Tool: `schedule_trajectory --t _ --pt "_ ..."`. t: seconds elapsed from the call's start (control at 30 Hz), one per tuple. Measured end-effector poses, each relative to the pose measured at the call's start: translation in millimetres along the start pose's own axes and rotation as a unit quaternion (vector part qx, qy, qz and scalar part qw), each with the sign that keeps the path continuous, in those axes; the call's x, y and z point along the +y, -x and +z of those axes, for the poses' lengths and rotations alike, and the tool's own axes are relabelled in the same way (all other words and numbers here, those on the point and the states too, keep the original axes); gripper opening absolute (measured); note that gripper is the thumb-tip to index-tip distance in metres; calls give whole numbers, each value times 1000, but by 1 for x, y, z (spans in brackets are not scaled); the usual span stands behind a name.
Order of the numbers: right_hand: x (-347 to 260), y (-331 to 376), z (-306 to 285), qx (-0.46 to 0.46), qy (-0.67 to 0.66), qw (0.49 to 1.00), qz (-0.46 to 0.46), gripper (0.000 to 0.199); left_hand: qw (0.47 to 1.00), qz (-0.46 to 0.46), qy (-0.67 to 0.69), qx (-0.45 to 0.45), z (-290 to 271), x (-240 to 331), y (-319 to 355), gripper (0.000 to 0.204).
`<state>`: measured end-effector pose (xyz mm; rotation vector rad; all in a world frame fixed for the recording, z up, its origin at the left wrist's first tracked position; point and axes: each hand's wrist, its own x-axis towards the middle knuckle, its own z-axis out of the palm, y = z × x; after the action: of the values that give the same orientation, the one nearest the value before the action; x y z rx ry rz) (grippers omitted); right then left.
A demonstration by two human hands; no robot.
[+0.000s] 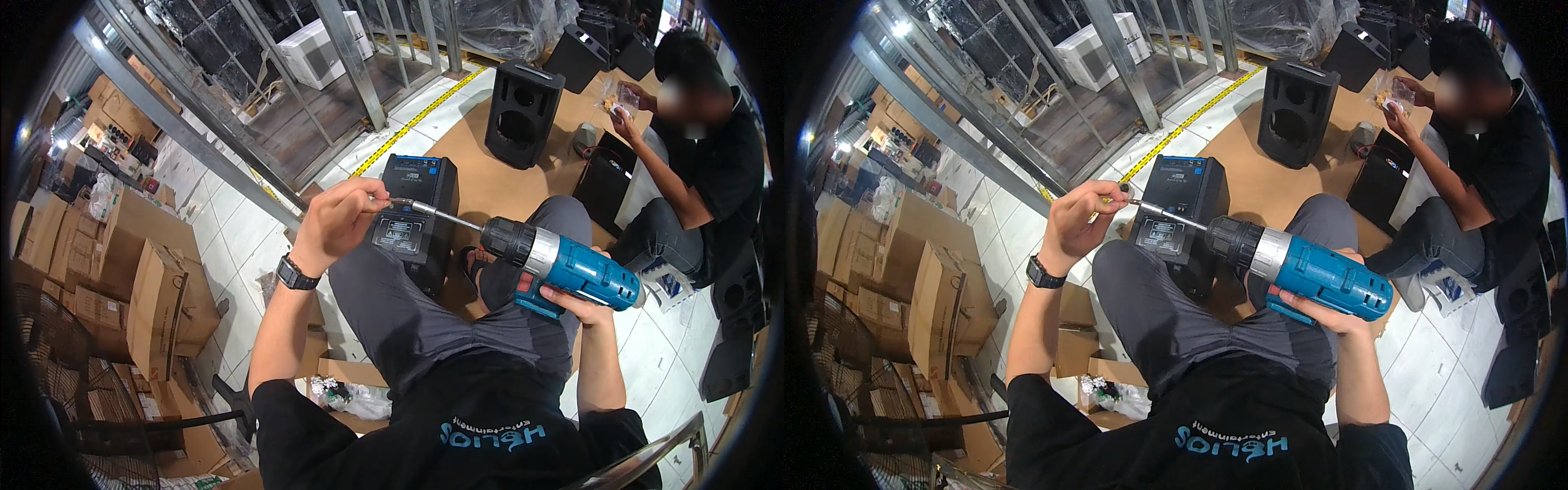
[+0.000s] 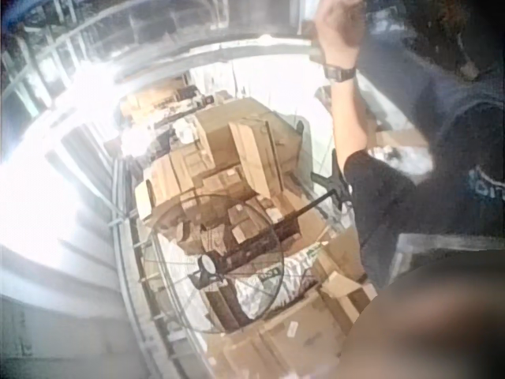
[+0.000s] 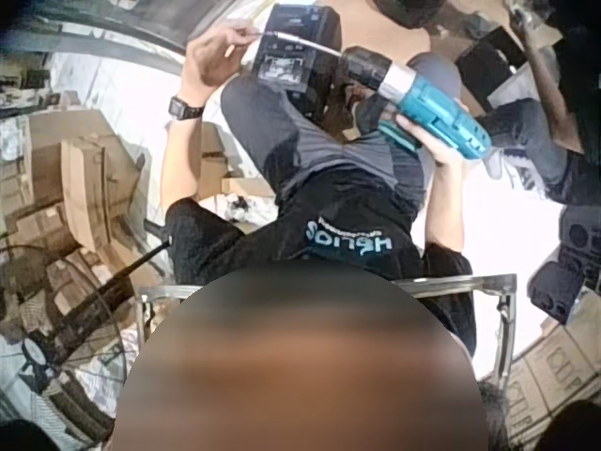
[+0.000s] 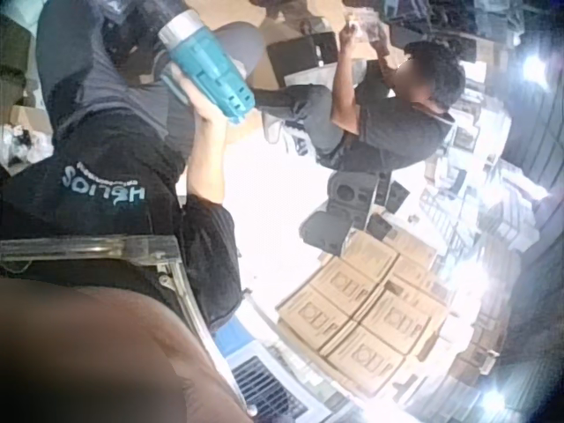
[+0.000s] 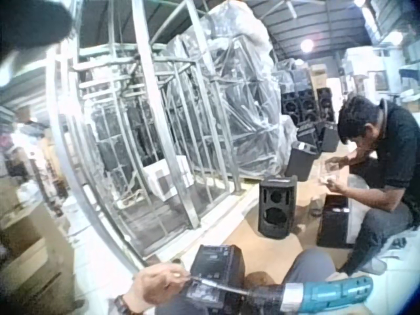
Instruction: The person sits on a stool and assembles a portable speaker by connecting internal wires, inserting a circuit board, and securing the casing with a power drill. The person uses a wire stripper and a cordless drill to complete the assembly.
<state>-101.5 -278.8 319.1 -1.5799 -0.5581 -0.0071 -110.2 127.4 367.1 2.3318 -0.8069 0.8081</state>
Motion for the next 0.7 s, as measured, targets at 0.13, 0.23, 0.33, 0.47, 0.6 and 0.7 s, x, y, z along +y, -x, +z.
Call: schedule_trajectory --t 0.13,0.23,0.33,0.47,0.6,0.7 --pt "11 -3 -4 -27 64 996 -59 32 999 25 -21 -13 -2 5 -2 30" --pt "16 -5 -11 -75 17 997 -8 31 997 42 -51 -38 -8 10 -3 30" --pt "7 -12 -21 -93 51 991 -84 31 992 59 -84 -75 -17 16 -3 28" --pt "-18 -38 -32 -165 141 945 -244 36 984 86 -122 -101 -25 25 -6 24" --pt "-30 -55 -29 -190 127 941 -251 39 982 81 -129 -107 -35 34 -10 23" --pt "-24 -54 -25 -191 149 946 -216 39 985 55 -114 -115 -42 38 -16 22"
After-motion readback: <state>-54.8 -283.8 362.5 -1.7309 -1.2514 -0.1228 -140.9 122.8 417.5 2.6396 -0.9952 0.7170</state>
